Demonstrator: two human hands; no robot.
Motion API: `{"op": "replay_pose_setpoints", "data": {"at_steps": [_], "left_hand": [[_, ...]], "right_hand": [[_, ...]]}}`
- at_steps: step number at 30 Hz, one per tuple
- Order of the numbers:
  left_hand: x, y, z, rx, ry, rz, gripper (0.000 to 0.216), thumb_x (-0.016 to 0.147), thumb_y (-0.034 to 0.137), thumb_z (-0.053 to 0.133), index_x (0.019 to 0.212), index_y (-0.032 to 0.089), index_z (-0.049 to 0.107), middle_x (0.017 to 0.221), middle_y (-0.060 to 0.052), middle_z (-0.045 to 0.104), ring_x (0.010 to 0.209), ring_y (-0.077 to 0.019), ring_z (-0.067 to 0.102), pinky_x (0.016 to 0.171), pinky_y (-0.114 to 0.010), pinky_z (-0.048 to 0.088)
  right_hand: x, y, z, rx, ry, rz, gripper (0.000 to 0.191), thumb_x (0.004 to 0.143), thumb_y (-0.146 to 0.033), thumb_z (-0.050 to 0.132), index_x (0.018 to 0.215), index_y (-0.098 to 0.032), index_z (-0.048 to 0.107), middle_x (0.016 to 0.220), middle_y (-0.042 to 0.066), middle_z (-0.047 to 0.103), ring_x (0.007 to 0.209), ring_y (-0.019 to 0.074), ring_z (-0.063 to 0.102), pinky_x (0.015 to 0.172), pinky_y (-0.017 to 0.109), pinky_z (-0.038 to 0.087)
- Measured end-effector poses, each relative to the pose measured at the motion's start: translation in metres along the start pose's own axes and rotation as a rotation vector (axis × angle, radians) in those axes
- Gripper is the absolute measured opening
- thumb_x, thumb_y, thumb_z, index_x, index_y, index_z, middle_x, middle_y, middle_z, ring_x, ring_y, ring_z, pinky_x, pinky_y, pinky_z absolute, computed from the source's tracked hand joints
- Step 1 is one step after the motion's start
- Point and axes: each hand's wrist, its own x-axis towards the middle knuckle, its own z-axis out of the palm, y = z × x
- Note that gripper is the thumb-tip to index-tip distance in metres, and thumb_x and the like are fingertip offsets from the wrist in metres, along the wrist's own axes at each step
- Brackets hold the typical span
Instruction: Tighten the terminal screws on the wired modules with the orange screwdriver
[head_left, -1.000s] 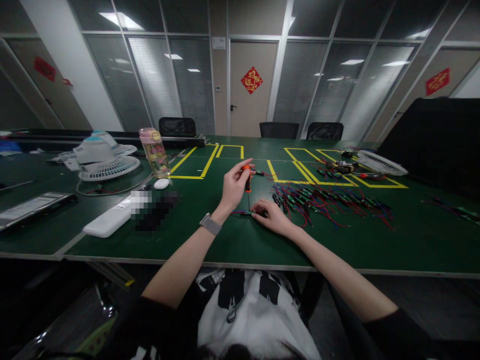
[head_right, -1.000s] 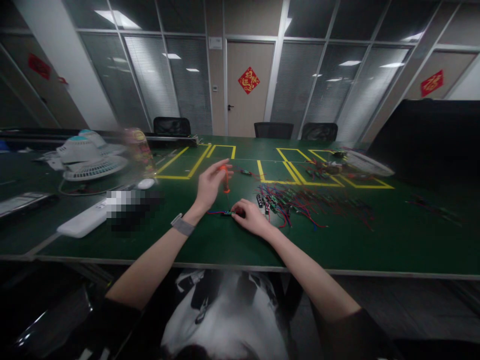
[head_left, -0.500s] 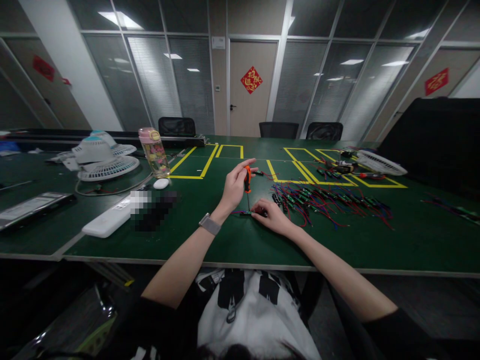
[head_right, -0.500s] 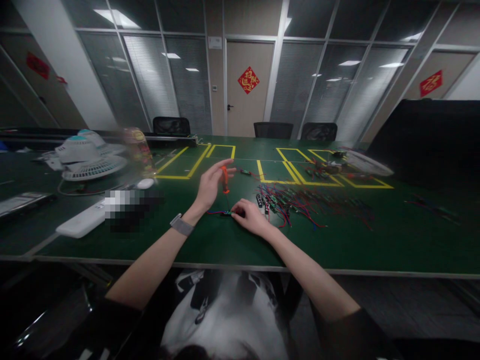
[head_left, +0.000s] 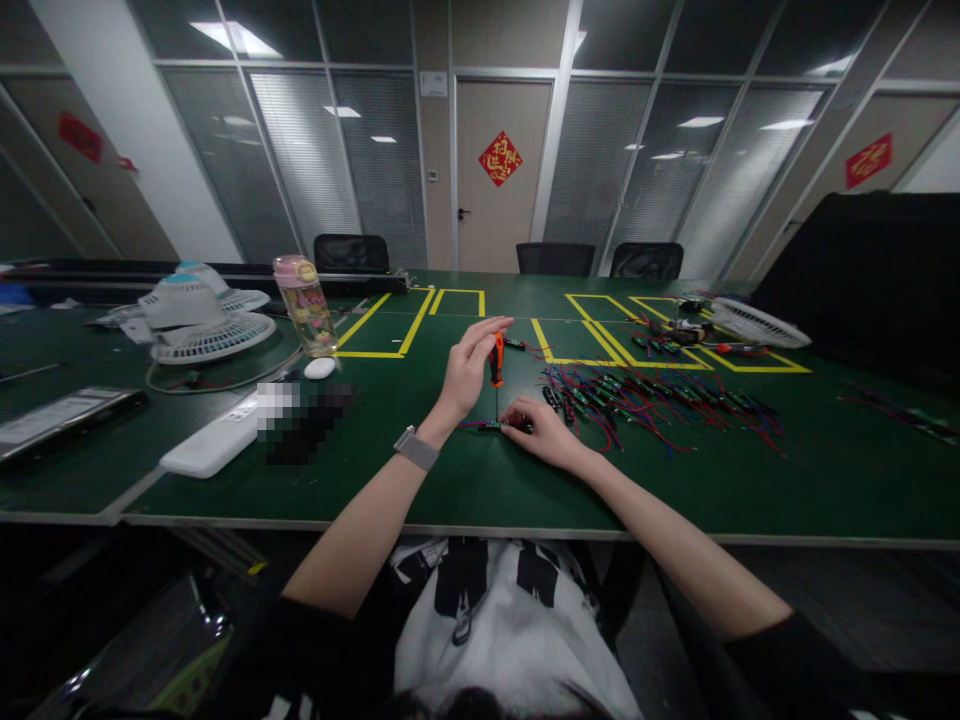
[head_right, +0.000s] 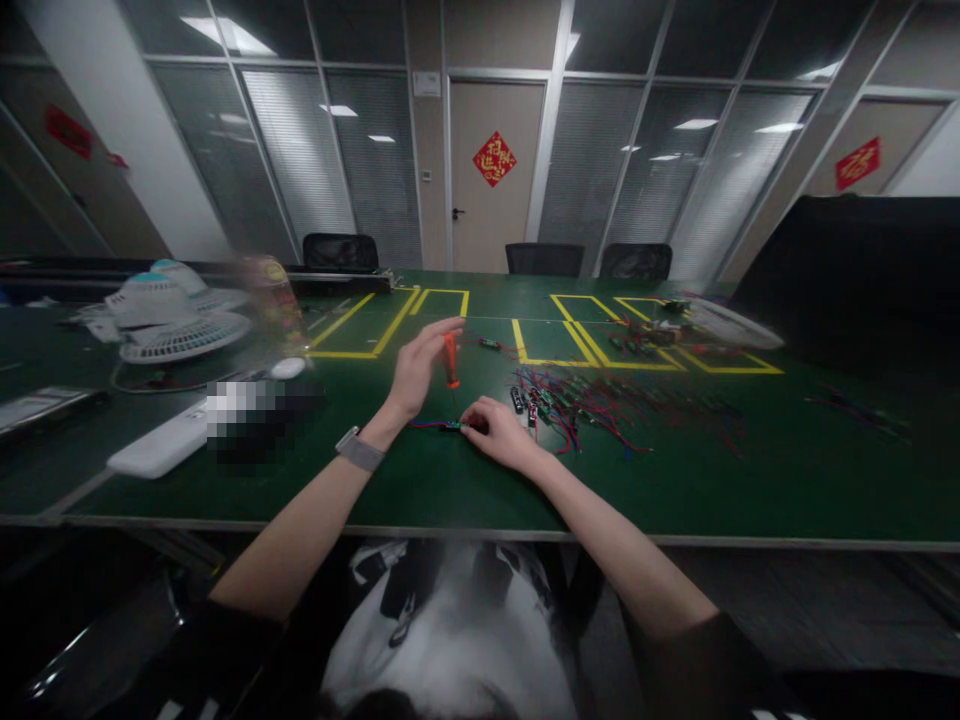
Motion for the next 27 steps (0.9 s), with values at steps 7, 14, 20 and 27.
{"op": "replay_pose_setpoints", "data": {"at_steps": [7, 14, 20, 27], "left_hand": [[-0.001, 0.003, 0.004, -0.144, 0.019, -0.066, 0.024, 0.086, 0.025, 0.055, 0.105, 0.017, 0.066, 0.116, -0.010, 0.066, 0.101, -0.0207, 0.065, 0.087, -0.035, 0.053], [-0.002, 0.004, 0.001, 0.156, 0.157, 0.015, 0.014, 0.075, 0.026, 0.069, 0.087, 0.018, 0.070, 0.088, -0.005, 0.067, 0.080, -0.0144, 0.064, 0.073, -0.026, 0.051], [0.001, -0.002, -0.002, 0.087, 0.103, -0.004, 0.026, 0.090, 0.027, 0.046, 0.098, 0.019, 0.070, 0.109, -0.006, 0.064, 0.103, -0.0171, 0.060, 0.090, -0.029, 0.047], [0.003, -0.006, 0.002, -0.149, 0.029, -0.076, 0.026, 0.088, 0.020, 0.047, 0.107, 0.017, 0.063, 0.115, -0.009, 0.065, 0.103, -0.0191, 0.065, 0.095, -0.036, 0.048]], "right_hand": [[0.000, 0.002, 0.001, 0.015, 0.003, 0.003, 0.005, 0.079, -0.014, 0.060, 0.083, -0.016, 0.063, 0.077, 0.001, 0.055, 0.069, 0.0131, 0.054, 0.064, 0.025, 0.043], [0.000, 0.003, 0.002, 0.009, 0.009, -0.004, 0.006, 0.079, -0.014, 0.060, 0.084, -0.016, 0.063, 0.076, 0.002, 0.055, 0.069, 0.0134, 0.053, 0.063, 0.025, 0.042], [0.000, 0.002, 0.000, 0.005, 0.007, -0.004, 0.006, 0.079, -0.014, 0.060, 0.084, -0.016, 0.063, 0.076, 0.001, 0.054, 0.068, 0.0131, 0.053, 0.063, 0.025, 0.042], [0.000, 0.003, 0.001, -0.005, 0.003, 0.002, 0.006, 0.079, -0.014, 0.060, 0.084, -0.016, 0.062, 0.076, 0.001, 0.054, 0.068, 0.0131, 0.053, 0.064, 0.025, 0.042]]}}
